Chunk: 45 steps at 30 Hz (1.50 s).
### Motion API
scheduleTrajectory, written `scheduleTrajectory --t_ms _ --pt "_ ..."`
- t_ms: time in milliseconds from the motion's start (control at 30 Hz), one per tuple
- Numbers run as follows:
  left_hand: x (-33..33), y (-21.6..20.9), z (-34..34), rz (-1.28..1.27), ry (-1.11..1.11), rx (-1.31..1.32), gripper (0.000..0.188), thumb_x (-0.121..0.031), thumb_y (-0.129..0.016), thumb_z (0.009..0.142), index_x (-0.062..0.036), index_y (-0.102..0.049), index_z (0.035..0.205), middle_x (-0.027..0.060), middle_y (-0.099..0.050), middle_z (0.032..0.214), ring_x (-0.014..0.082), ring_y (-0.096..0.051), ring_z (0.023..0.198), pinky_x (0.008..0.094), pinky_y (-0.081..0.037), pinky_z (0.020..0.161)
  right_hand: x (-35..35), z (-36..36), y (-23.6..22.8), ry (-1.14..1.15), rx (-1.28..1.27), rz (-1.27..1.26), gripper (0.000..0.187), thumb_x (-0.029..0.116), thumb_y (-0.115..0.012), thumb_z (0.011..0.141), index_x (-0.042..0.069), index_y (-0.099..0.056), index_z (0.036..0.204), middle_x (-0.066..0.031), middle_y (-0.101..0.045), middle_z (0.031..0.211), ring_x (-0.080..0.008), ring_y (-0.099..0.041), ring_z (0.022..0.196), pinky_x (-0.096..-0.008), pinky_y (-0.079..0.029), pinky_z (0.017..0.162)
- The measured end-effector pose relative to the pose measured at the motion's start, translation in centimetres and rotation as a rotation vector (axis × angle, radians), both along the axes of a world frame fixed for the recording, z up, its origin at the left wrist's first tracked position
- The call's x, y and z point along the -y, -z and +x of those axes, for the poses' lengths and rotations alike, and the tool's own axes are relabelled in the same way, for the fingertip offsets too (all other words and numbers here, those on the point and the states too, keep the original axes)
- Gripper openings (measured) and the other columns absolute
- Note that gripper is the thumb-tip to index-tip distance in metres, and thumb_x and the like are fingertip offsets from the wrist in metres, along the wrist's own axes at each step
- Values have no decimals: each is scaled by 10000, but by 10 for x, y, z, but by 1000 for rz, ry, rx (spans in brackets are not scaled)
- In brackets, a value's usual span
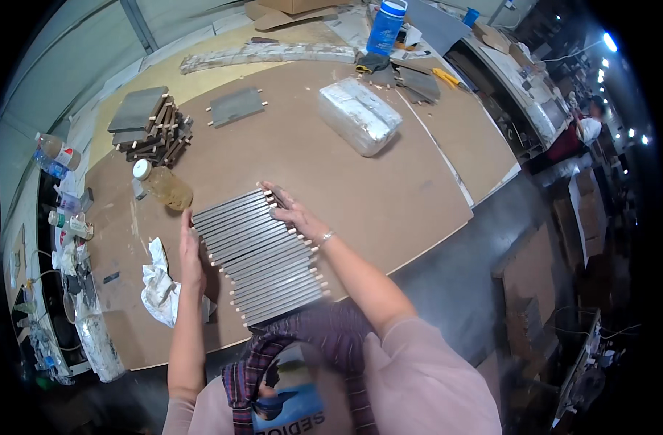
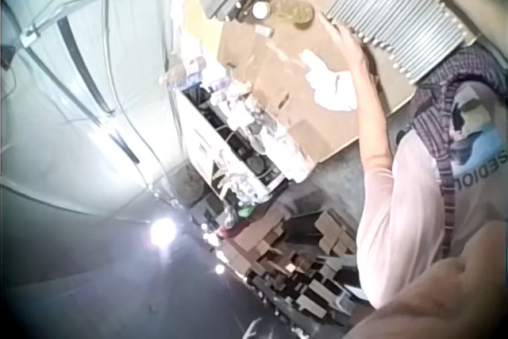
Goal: The person wipes a small wooden panel using a cloth and a liquid from a bottle, then carries a stack of panels to a storage area in the workshop.
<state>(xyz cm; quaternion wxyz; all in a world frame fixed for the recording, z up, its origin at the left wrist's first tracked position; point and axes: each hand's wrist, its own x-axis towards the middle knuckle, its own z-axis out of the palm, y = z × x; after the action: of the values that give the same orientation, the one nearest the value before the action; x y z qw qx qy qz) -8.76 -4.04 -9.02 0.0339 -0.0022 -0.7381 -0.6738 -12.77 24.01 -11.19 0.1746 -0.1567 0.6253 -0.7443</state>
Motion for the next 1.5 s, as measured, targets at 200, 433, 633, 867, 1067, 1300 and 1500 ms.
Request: scheduleTrajectory --t_ms 200,433,633,867,1067,1300,1500 --pt "-17 11 7 28 2 -96 714 -310 -500 924 -10 -227 1511 158 -169 1579 260 -161 1461 377 -118 1181 -14 29 2 77 193 -326 752 403 -463 958 70 -130 1544 -107 -122 1613 -221 -114 1486 -354 -81 1205" --pt "-25 4 23 72 -16 -10 822 -245 -625 836 1 -220 1507 180 -201 1553 273 -210 1437 377 -147 1172 16 35 0 147 39 -109 768 400 -510 947 46 -161 1532 -116 -170 1593 -234 -102 1479 -357 -117 1184" --pt "-17 2 19 -54 21 -13 843 -181 -632 822 3 -185 1513 201 -218 1535 285 -267 1406 373 -202 1156 11 -1 2 183 -13 -66 752 396 -528 928 40 -222 1515 -119 -242 1570 -236 -194 1460 -359 -176 1176" --pt "-5 -20 128 -48 -9 183 1074 -162 -723 692 -14 -74 1534 201 -177 1580 319 -245 1449 430 -216 1169 10 4 4 105 -5 -44 709 307 -558 920 52 -252 1507 -113 -260 1565 -237 -180 1467 -360 -150 1184" --pt "-63 -15 179 -328 -80 326 1116 -194 -886 625 28 -202 1479 191 -537 1321 305 -572 1173 365 -459 984 17 10 5 150 40 -112 687 244 -564 889 36 -296 1487 -122 -290 1550 -234 -186 1465 -359 -140 1188" --pt "-74 22 167 -522 -312 -26 775 -195 -821 708 59 -402 1309 170 -675 974 291 -694 848 341 -547 757 16 7 -2 138 44 -134 684 213 -556 868 28 -309 1479 -123 -306 1541 -229 -194 1462 -345 -141 1187" --pt "-63 35 138 -605 -293 -103 657 -179 -831 707 73 -470 1194 223 -654 1000 307 -688 837 368 -549 749 37 -16 -1 133 62 -118 704 258 -564 863 67 -310 1491 -112 -296 1546 -231 -223 1447 -351 -178 1177"
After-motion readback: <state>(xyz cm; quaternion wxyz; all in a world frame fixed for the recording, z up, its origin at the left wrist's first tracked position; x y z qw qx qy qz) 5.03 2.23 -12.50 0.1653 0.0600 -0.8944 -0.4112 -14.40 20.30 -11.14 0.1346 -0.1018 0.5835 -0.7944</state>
